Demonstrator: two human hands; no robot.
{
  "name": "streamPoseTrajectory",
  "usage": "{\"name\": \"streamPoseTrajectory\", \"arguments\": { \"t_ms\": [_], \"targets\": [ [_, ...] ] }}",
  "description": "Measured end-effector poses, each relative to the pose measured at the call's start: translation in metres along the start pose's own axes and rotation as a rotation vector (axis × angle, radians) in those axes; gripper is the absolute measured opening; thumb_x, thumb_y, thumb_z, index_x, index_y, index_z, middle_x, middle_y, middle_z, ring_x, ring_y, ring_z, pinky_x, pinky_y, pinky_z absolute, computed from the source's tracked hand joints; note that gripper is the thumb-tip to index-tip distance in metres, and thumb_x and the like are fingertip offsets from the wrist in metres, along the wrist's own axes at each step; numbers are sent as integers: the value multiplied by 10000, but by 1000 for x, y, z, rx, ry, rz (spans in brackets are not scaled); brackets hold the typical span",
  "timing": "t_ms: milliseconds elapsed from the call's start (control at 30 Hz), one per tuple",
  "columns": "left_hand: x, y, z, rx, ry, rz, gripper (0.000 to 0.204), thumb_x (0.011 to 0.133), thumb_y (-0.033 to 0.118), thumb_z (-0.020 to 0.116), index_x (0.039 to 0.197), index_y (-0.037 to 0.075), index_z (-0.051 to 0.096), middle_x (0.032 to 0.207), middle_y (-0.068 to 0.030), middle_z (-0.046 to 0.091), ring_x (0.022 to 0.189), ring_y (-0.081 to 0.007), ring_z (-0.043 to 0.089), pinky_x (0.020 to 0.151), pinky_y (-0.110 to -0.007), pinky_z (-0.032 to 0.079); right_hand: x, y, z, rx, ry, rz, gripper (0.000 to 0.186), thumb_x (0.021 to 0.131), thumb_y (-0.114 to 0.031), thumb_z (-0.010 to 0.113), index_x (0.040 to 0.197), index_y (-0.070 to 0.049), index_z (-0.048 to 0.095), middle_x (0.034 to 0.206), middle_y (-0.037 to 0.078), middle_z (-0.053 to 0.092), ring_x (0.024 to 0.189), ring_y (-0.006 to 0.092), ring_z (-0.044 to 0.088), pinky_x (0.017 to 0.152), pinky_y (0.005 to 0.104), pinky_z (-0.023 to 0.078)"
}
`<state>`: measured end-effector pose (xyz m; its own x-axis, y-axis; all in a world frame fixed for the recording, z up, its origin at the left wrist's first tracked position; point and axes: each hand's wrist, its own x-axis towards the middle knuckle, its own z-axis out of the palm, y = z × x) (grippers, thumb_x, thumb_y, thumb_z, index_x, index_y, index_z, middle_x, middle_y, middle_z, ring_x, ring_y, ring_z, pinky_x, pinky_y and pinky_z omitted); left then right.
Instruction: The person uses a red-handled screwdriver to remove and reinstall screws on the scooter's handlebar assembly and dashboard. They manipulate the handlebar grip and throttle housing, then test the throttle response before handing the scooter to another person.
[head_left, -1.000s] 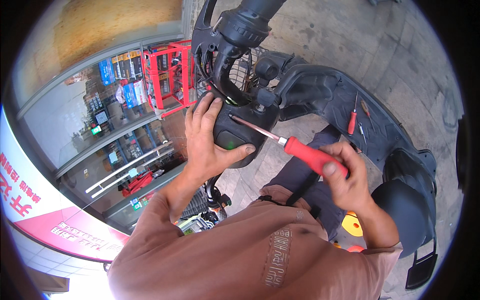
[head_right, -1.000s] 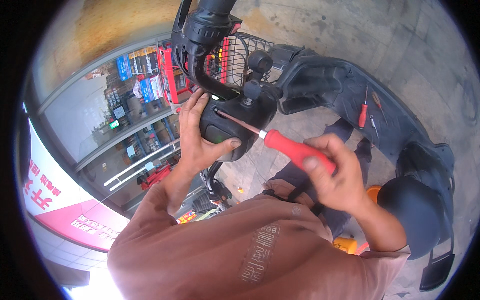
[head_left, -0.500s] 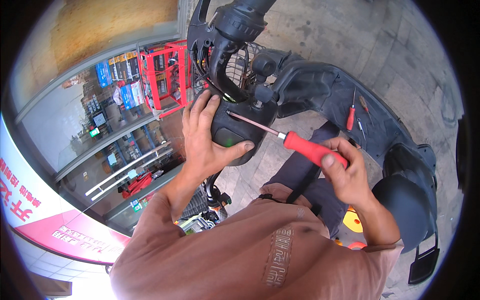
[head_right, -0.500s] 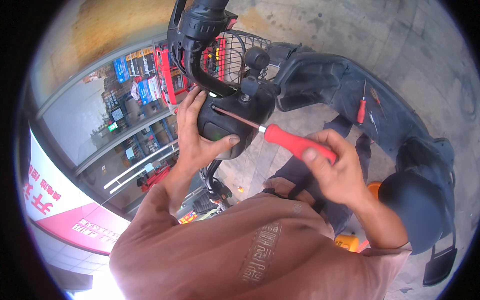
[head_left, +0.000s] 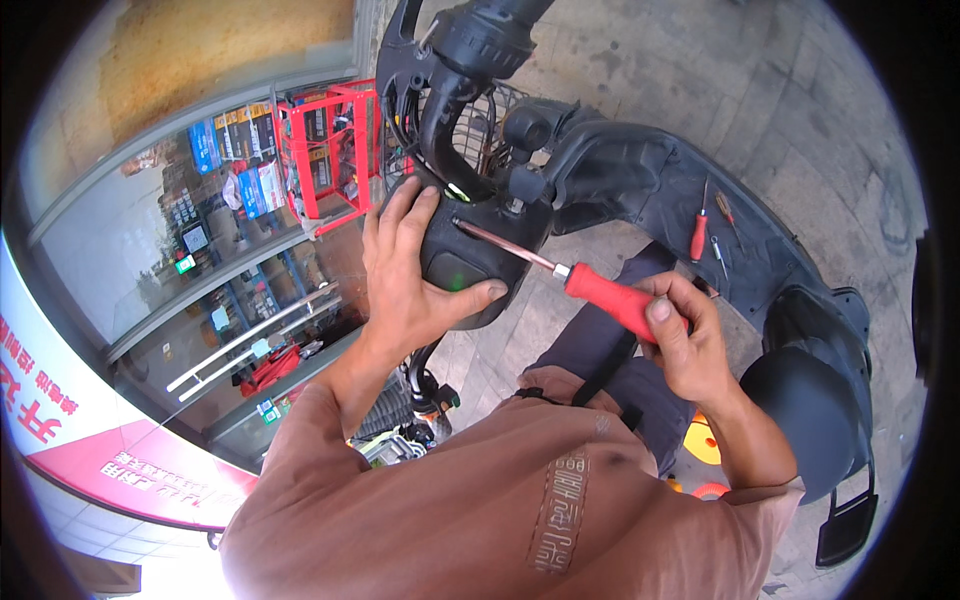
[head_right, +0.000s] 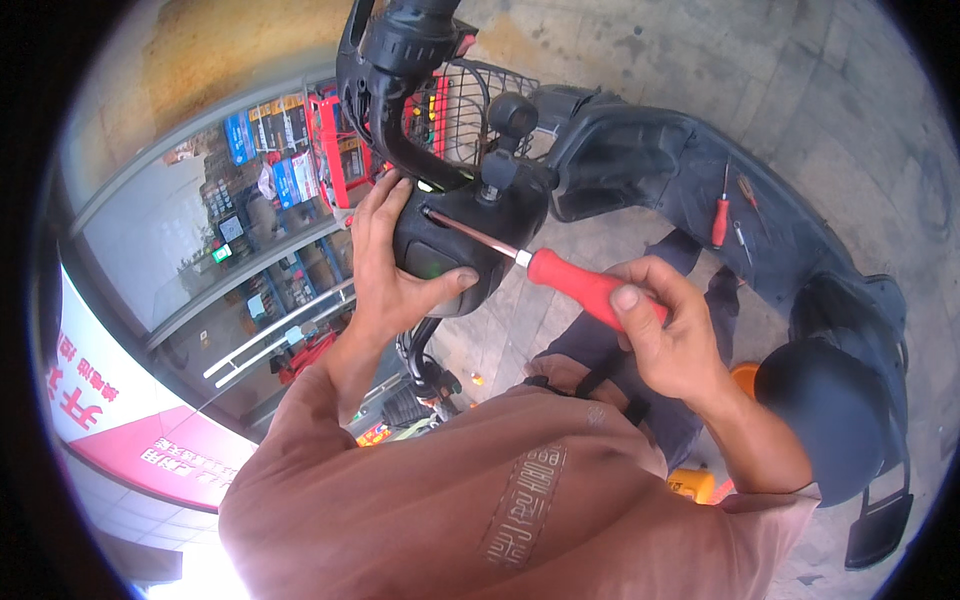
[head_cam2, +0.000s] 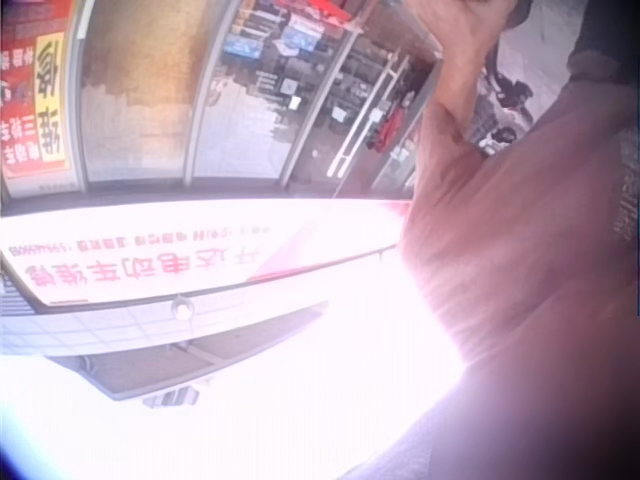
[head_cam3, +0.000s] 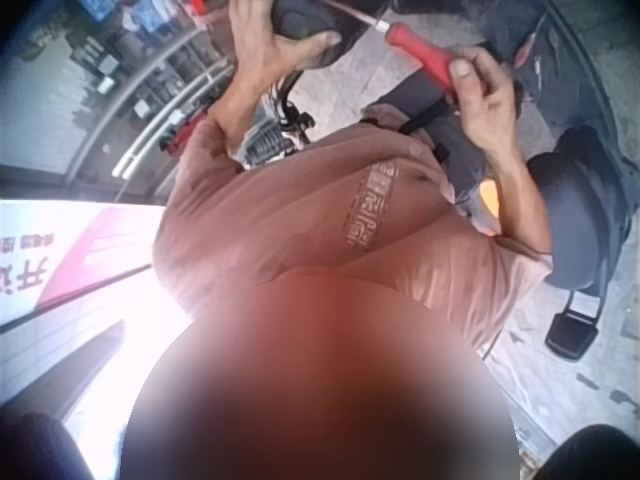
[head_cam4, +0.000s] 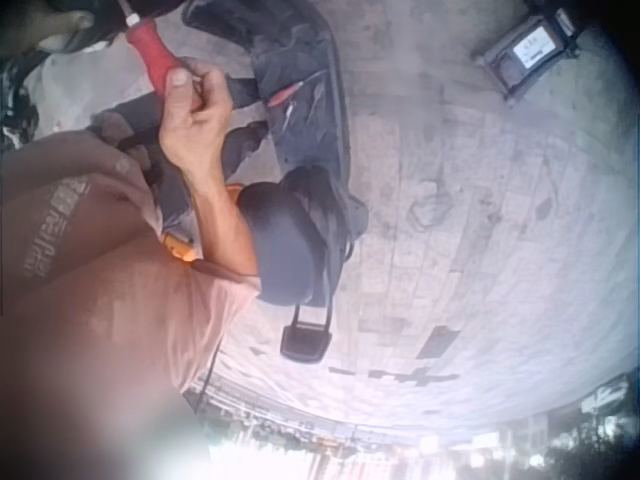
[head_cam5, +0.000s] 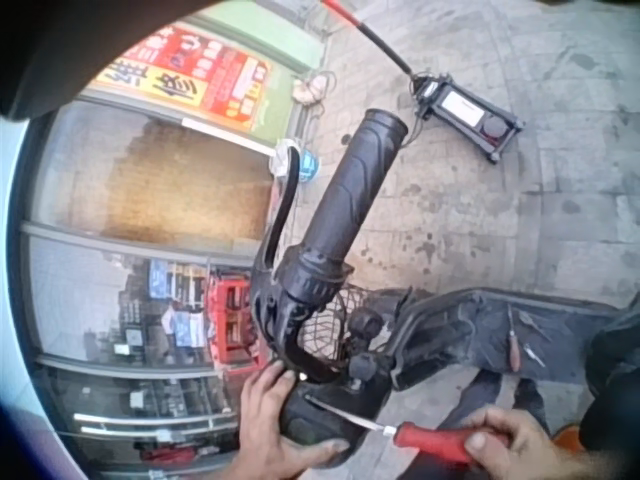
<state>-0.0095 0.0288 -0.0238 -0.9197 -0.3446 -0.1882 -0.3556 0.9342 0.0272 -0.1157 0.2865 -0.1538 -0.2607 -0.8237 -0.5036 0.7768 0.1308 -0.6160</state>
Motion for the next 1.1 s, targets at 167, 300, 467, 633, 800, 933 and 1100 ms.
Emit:
{"name": "streamPoseTrajectory", "arguments": {
  "t_ms": [167, 300, 467, 633, 800, 933, 1100],
  "targets": [
    [2, 1, 0, -35, -13, -28, 1013, 485, 471, 860, 1312, 33, 473, 1371, -199, 433, 1205, -448, 405, 1038, -555, 291, 8, -2, -10, -602, 72, -851, 438, 722, -129, 761, 1098, -23, 563, 850, 151, 613, 665, 272, 577, 606, 338, 476],
    [3, 0, 2, -6, 0, -2, 1006, 482, 469, 862, 1304, 33, 480, 1373, -198, 431, 1204, -446, 405, 1040, -554, 292, 8, -1, -6, -525, 94, -720, 402, 741, -118, 744, 1082, -9, 559, 869, 131, 620, 700, 226, 593, 622, 326, 478],
    [1, 1, -1, 3, -19, -20, 1008, 485, 460, 863, 1310, 34, 473, 1370, -199, 432, 1217, -440, 400, 1040, -547, 293, -5, 1, -5, -105, 76, -236, 401, 790, -144, 714, 1114, -7, 521, 878, 99, 612, 746, 149, 582, 663, 316, 488],
    [2, 0, 0, -10, 0, 12, 1004, 491, 470, 859, 1310, 36, 474, 1366, -205, 433, 1190, -451, 405, 1019, -545, 311, 1, 7, -8, -749, 108, -921, 468, 732, -44, 729, 1140, -20, 503, 914, 175, 612, 778, 295, 619, 695, 351, 499],
    [-1, 1, -2, 0, -15, -6, 1002, 495, 479, 857, 1311, 39, 476, 1367, -203, 431, 1184, -447, 407, 1005, -544, 324, -12, 3, -1, -54, 119, -75, 362, 854, -181, 635, 1120, 26, 504, 925, 102, 615, 807, 192, 615, 722, 324, 493],
    [2, 0, -1, 2, -3, -2, 1007, 497, 496, 853, 1310, 38, 474, 1365, -200, 432, 1185, -448, 405, 1004, -540, 328, -11, 1, -3, -400, 64, -571, 402, 791, -96, 691, 1119, 1, 480, 899, 136, 632, 776, 247, 642, 685, 339, 491],
    [2, 0, 2, 4, 21, 3, 1004, 495, 512, 851, 1301, 39, 483, 1359, -195, 437, 1184, -446, 407, 1002, -541, 330, -5, 9, 0, -446, 119, -612, 367, 835, -176, 690, 1087, -9, 483, 884, 119, 626, 741, 215, 627, 634, 343, 485]
  ]
}}
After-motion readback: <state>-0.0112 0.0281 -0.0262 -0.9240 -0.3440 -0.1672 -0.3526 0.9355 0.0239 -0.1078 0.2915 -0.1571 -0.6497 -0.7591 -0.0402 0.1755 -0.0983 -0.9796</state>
